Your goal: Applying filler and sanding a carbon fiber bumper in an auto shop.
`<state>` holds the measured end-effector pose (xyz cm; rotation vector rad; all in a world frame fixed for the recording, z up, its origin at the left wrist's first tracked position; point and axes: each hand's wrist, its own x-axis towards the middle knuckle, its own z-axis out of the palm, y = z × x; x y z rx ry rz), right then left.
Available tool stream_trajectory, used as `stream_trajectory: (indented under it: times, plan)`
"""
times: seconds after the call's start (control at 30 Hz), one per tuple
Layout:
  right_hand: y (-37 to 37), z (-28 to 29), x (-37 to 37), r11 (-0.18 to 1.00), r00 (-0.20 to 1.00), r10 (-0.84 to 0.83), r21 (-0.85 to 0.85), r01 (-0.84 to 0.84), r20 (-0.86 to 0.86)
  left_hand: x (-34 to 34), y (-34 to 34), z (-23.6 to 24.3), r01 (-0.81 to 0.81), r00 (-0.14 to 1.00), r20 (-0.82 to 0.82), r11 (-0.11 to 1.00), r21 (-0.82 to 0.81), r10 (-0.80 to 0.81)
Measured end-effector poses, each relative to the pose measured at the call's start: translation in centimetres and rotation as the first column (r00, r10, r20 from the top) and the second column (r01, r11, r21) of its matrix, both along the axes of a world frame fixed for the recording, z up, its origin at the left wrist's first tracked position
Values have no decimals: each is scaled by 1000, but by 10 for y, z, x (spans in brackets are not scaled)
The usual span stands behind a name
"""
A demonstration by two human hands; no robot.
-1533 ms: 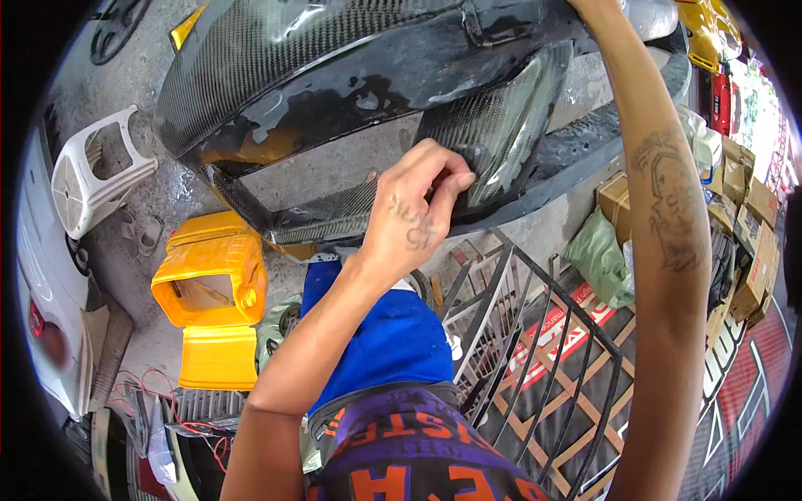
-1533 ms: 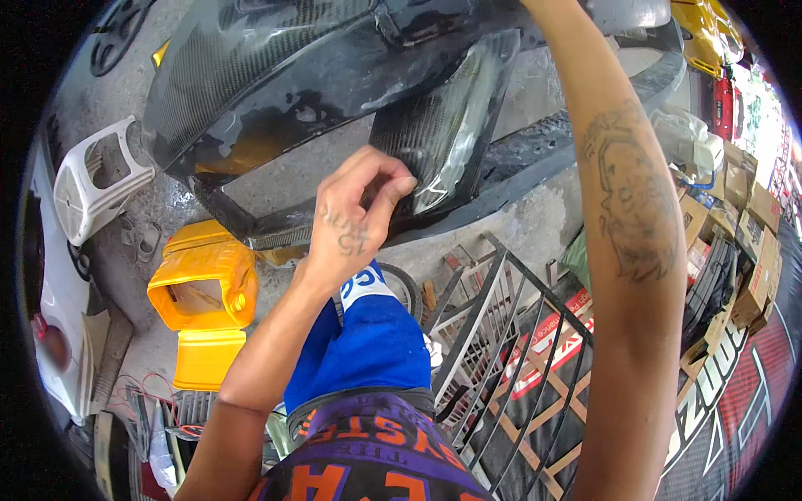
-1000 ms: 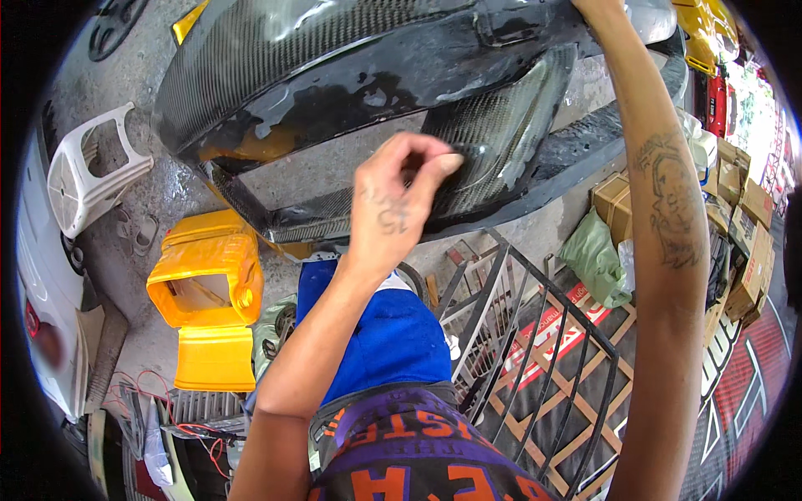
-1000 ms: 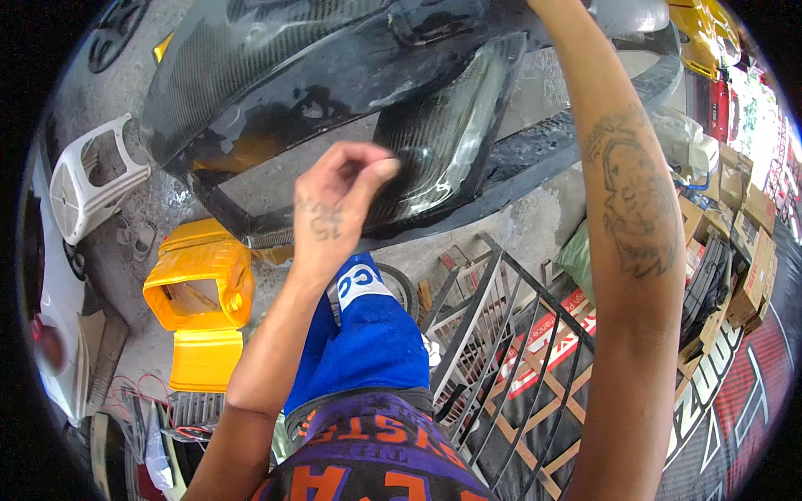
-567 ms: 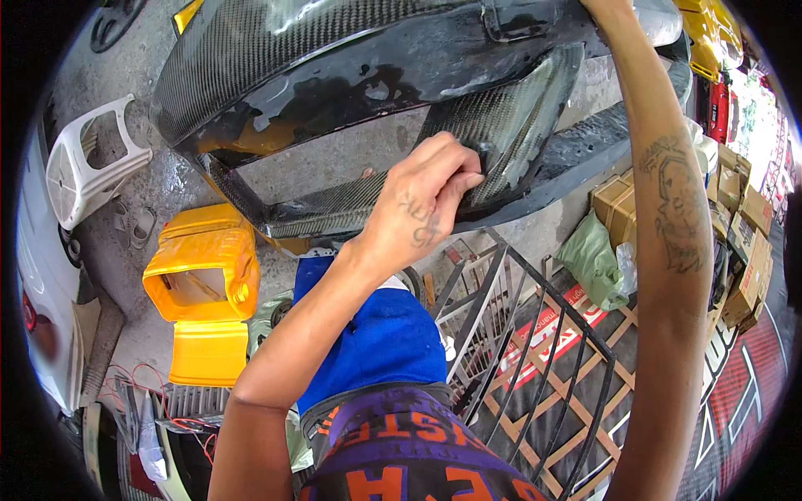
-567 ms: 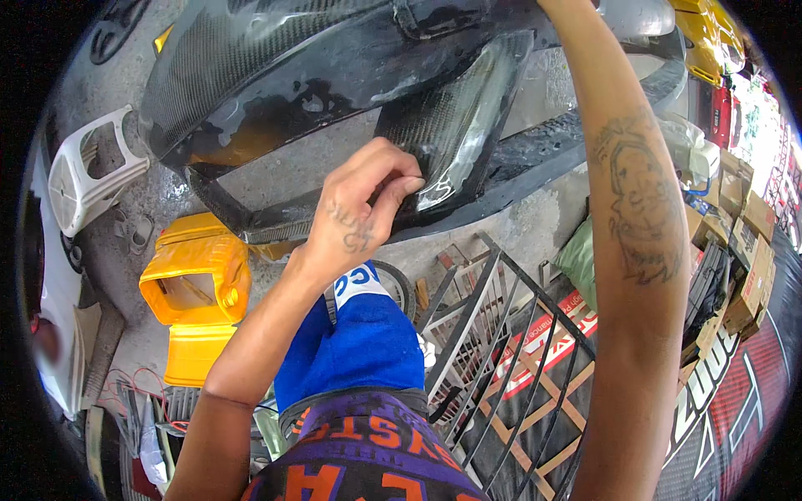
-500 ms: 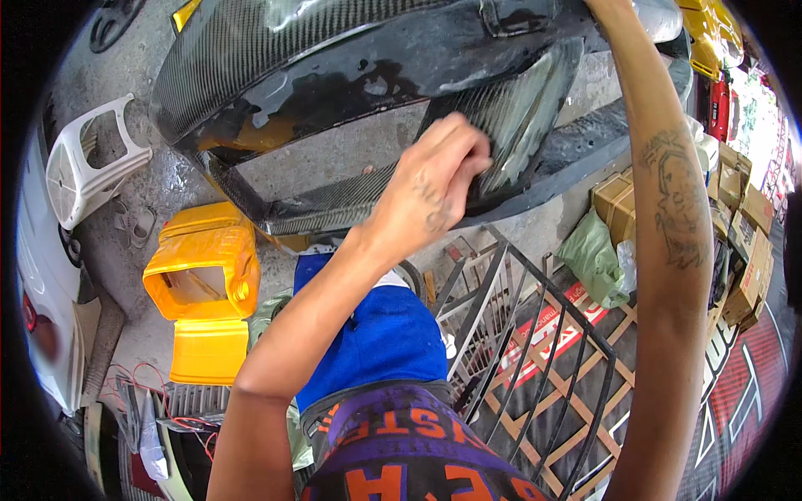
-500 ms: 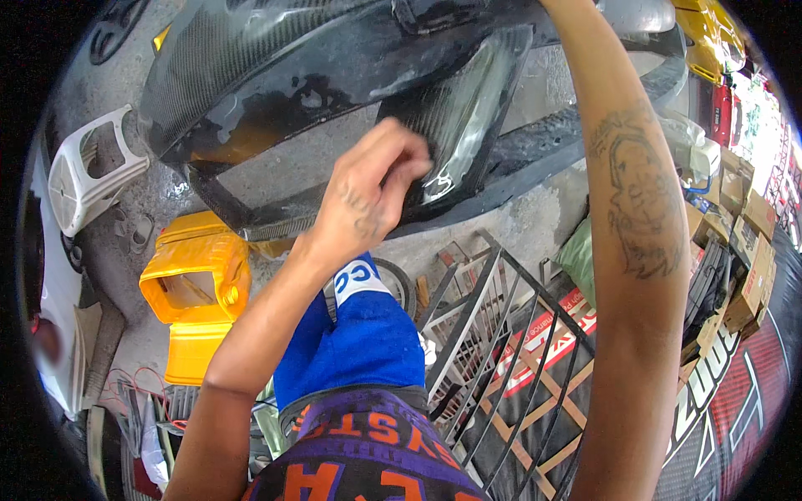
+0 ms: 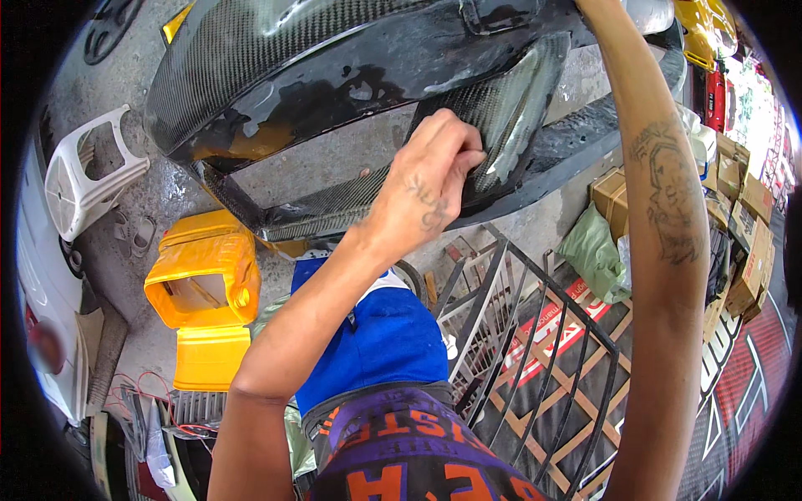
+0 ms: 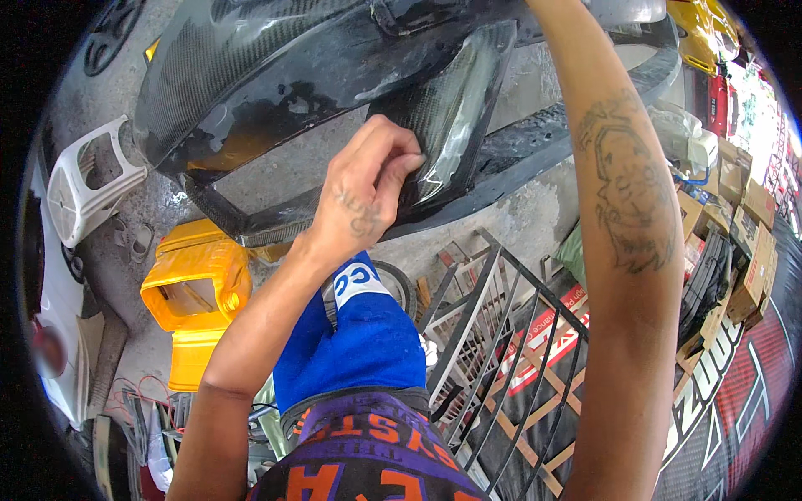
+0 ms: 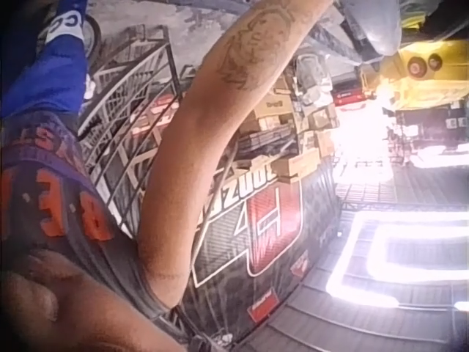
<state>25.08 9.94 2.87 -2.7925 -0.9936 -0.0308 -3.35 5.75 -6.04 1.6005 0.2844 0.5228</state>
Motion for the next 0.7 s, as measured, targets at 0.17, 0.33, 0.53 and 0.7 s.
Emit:
stream_trajectory:
  times: [0.17, 0.33, 0.53, 0.7]
  plan:
    - [-4, -3, 5, 997, 996, 50, 46, -54, 75, -29, 8, -8, -160, 969, -224, 957, -243, 106]
    - [-3, -2, 3, 996, 998, 51, 68, -52, 24, -11, 4, -2, -5, 1000, -17, 989, -151, 2]
    - [2, 4, -3, 999, 999, 35, 29, -34, -38, 1, 10, -6, 47, 987, 151, 998, 42, -53]
    - [-4, 7, -8, 994, 995, 95, 57, -93, -38, -5, 9, -10, 79, 991, 101, 988, 135, -93]
